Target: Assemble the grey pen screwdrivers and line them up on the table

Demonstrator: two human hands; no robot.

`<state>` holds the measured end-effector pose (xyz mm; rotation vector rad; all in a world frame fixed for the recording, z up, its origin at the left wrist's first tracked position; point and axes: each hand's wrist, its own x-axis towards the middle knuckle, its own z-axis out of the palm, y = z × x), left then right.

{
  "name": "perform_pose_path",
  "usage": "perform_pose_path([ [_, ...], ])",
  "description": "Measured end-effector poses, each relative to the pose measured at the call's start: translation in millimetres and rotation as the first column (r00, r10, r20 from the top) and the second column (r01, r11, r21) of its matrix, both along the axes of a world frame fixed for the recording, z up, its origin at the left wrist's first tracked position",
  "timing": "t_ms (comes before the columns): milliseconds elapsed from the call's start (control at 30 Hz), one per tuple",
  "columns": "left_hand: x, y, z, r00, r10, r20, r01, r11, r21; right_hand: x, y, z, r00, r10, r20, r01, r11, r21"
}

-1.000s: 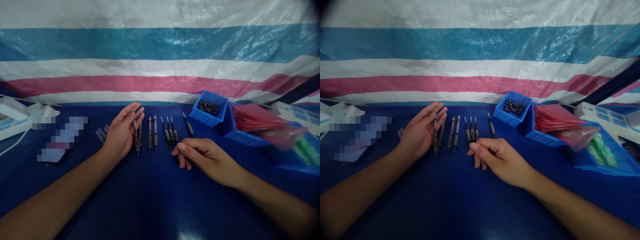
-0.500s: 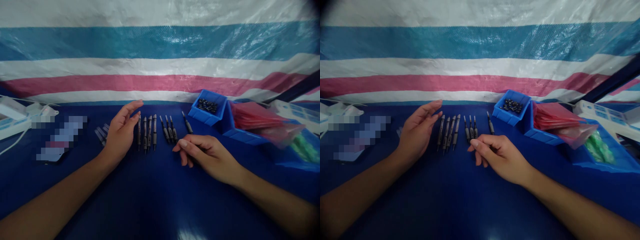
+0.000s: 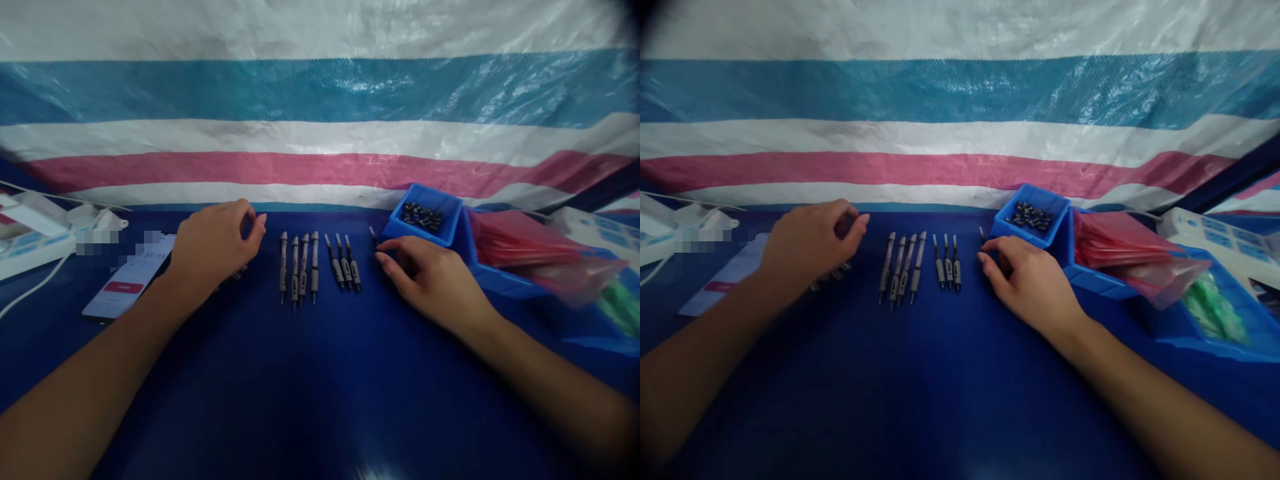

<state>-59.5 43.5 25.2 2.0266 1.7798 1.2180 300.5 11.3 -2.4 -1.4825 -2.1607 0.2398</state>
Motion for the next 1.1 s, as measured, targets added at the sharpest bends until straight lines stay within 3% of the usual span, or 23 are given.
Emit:
perform_pose_path([
  [133,-7,3,-6.9,0.989,0.090,-0.115,-0.092,0.996,-0.016,-1,-2,-1.6,0.991,0.009,0.131,-0.001,0.998,-0.063],
  [367,-9,5,-26.4,0.978,0.046,-0.203,-0.048,0.999,-0.007,-1,-3,-3.8,0.976,0.017,0.215,-0.006,0.999,-0.049],
  [467,-2,4,-19.9,0.912,0.037,-0.408,-0.094,0.988,-0.122,-1,-3,-5.0,0.973,0.021,0.228,-0.018,1.000,-0.016],
  [567,6,2,-7.2,0.723,-0.035,-0.690,-0.194,0.948,-0.251,-1,-3,-6.2,0.971,0.015,0.240,-0.019,1.000,0.013],
  [633,10,0,0.1,0.671,-0.052,-0.740,-0.212,0.942,-0.258,-1,-3,-6.8,0.970,0.012,0.244,-0.015,1.000,0.012],
  [867,15,-11,11.0,0.641,-0.029,-0.767,-0.190,0.962,-0.195,-1,-2,-7.1,0.972,0.012,0.236,-0.017,1.000,0.018],
  [1100,22,-16,8.2,0.631,-0.074,-0.773,-0.213,0.941,-0.264,-1,-1,-7.3,0.973,0.011,0.229,-0.014,1.000,0.012],
])
